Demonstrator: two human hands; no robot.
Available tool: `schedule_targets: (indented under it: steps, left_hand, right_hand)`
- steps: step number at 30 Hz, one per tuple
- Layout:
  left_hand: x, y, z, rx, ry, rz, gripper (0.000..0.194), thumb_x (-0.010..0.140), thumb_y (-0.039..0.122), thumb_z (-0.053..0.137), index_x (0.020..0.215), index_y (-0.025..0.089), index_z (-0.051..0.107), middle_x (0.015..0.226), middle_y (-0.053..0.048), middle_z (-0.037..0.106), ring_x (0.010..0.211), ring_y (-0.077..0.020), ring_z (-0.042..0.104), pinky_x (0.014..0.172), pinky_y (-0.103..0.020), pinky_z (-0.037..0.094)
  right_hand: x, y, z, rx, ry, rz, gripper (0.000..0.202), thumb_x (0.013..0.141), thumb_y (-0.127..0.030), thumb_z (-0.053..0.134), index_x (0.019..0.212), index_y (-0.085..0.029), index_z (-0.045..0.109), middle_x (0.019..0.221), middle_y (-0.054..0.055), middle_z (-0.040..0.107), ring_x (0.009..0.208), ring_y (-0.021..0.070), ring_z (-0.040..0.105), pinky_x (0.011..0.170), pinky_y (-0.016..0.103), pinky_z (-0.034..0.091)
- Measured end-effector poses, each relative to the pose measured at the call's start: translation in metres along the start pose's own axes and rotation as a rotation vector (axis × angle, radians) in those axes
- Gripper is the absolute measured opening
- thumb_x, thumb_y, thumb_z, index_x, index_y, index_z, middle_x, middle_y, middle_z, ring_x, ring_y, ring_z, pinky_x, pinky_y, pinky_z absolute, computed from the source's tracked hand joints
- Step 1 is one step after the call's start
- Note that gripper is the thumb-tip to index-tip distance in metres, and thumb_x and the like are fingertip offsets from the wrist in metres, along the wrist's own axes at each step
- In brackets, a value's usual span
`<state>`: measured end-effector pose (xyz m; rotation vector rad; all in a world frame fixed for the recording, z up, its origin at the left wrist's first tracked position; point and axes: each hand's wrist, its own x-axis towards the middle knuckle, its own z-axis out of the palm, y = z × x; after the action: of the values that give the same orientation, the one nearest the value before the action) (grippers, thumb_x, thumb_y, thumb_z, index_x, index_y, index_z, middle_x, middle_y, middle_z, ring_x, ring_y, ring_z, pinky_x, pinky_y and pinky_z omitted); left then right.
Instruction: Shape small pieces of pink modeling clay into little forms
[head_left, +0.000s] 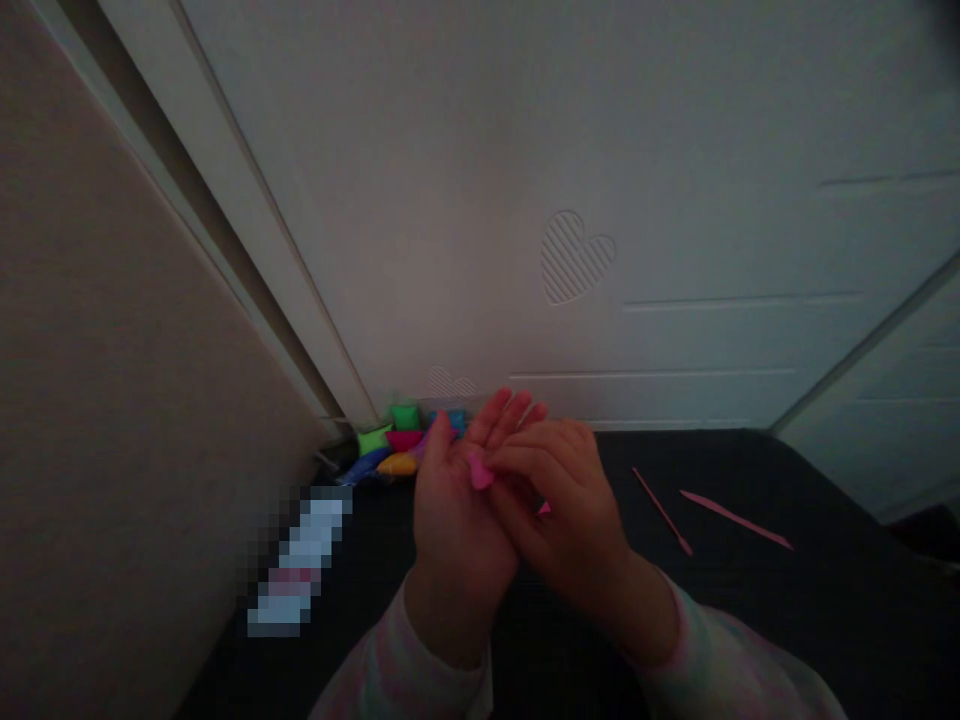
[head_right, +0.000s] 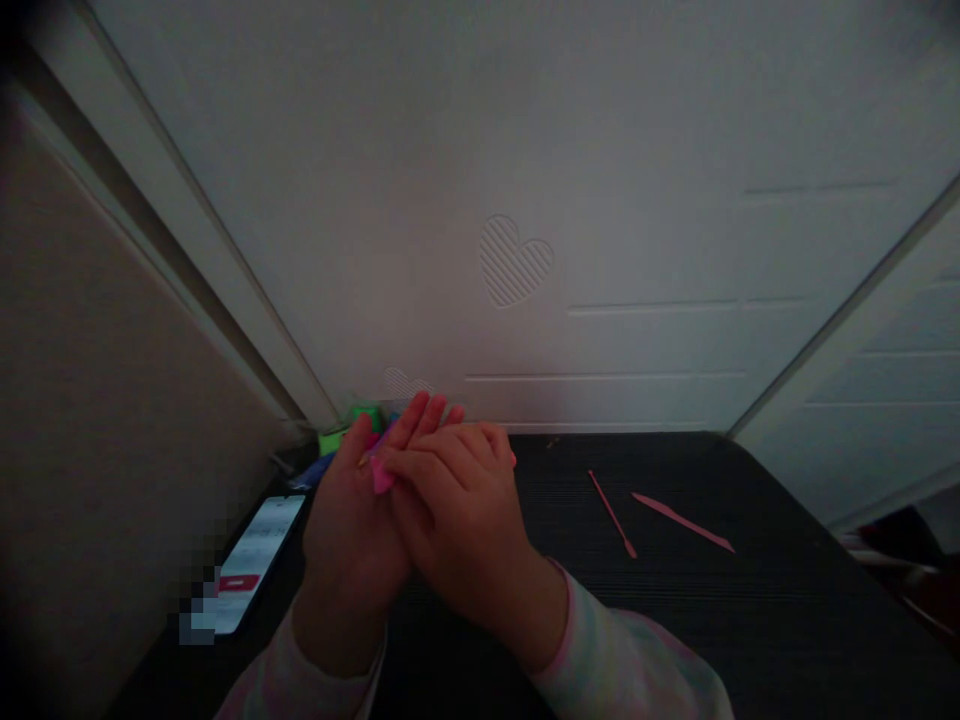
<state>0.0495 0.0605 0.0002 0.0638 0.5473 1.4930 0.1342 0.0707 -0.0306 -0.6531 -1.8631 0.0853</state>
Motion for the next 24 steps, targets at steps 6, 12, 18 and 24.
schedule_targets:
  steps: [6, 12, 18, 24]
  left_hand:
    - [0.004, 0.015, -0.002, -0.076, 0.044, 0.133, 0.049, 0.094, 0.038, 0.019, 0.12, 0.01, 0.05, 0.086, -0.008, 0.069, 0.082, -0.0181, 0.066, 0.08, -0.032, 0.049]
    - [0.004, 0.023, -0.007, -0.143, 0.026, 0.149, 0.046, 0.094, 0.039, 0.022, 0.104, 0.012, 0.058, 0.081, -0.007, 0.069, 0.078, -0.0174, 0.067, 0.075, -0.032, 0.051]
    - [0.007, 0.029, -0.013, -0.178, -0.056, 0.196, 0.045, 0.093, 0.039, 0.024, 0.097, 0.012, 0.059, 0.084, -0.007, 0.069, 0.083, -0.018, 0.067, 0.075, -0.033, 0.052]
    - [0.006, 0.028, -0.012, -0.178, -0.048, 0.18, 0.044, 0.093, 0.04, 0.024, 0.098, 0.013, 0.059, 0.087, -0.008, 0.068, 0.084, -0.0181, 0.066, 0.075, -0.032, 0.052]
  right_hand:
    - [0.001, 0.001, -0.004, 0.092, -0.165, -0.016, 0.021, 0.078, -0.011, 0.056, 0.094, -0.023, 0.062, 0.087, 0.002, 0.068, 0.085, 0.0186, 0.058, 0.081, 0.04, 0.038]
    - [0.0, 0.001, -0.007, 0.112, -0.201, -0.04, 0.022, 0.077, -0.011, 0.054, 0.094, -0.022, 0.061, 0.088, 0.003, 0.066, 0.087, 0.0191, 0.057, 0.086, 0.042, 0.038]
    - [0.0, 0.0, -0.009, 0.152, -0.232, -0.018, 0.02, 0.078, -0.011, 0.055, 0.094, -0.022, 0.061, 0.087, 0.004, 0.065, 0.086, 0.0187, 0.058, 0.08, 0.038, 0.042]
    - [0.0, 0.001, -0.008, 0.193, -0.251, 0.062, 0.012, 0.082, -0.017, 0.055, 0.092, -0.022, 0.059, 0.087, 0.004, 0.067, 0.086, 0.0184, 0.059, 0.077, 0.034, 0.046]
